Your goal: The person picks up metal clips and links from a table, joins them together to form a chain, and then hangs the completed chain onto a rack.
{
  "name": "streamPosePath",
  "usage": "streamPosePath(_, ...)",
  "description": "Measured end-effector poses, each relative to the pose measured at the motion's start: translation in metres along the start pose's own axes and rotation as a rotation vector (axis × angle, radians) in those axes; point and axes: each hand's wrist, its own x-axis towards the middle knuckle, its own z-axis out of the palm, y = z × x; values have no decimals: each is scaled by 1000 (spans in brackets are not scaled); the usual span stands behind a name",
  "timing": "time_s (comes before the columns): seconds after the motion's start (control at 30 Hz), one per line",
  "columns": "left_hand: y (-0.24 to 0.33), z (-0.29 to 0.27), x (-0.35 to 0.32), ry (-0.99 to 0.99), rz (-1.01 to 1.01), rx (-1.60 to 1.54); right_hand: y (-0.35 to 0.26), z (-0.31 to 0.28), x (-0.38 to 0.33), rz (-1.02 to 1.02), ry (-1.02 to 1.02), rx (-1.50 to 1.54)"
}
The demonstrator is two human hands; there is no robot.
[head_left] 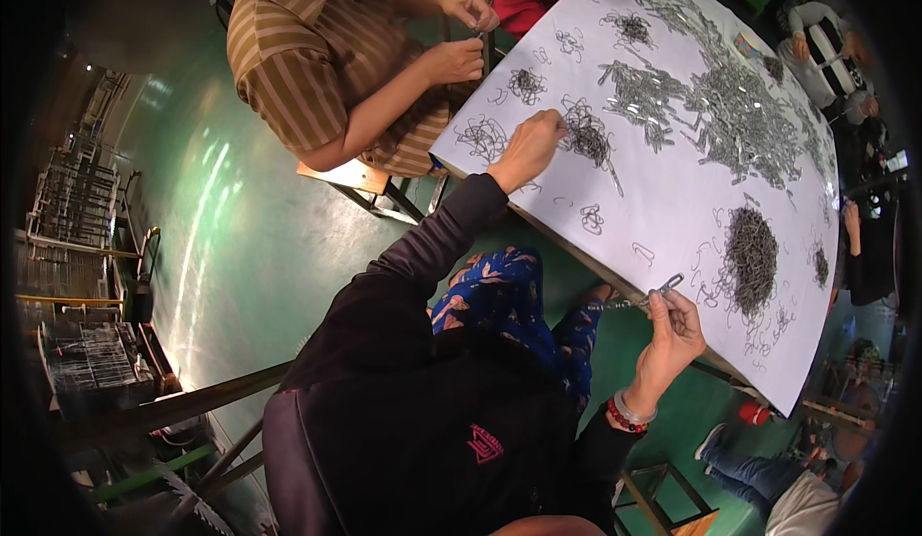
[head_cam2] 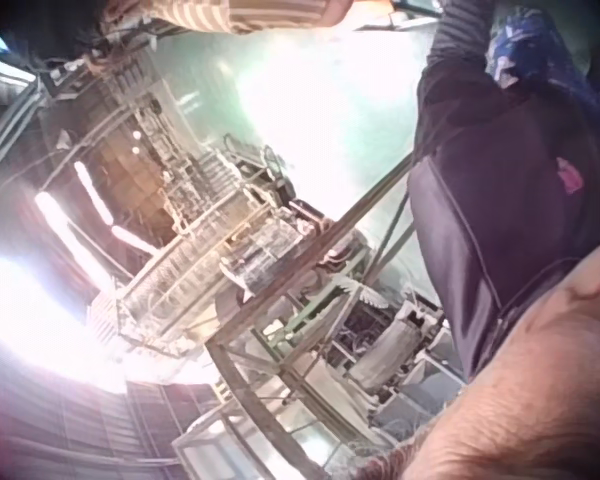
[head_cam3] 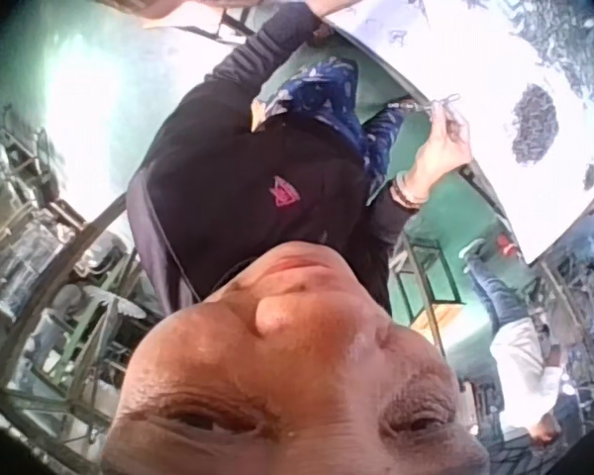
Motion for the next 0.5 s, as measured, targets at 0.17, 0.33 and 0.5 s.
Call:
streamPosePath(0.17,125,-20,-26,-389,-212,-695,15,0,-5,16,19,-79)
streamPosePath(0.33,171,-25,-56,-616,-359,-996,32,3,-5,-3,-34,35)
streamPosePath(0.5,169,-10,-65,-632,-327,-961,33,4,-10,-29,-14,22)
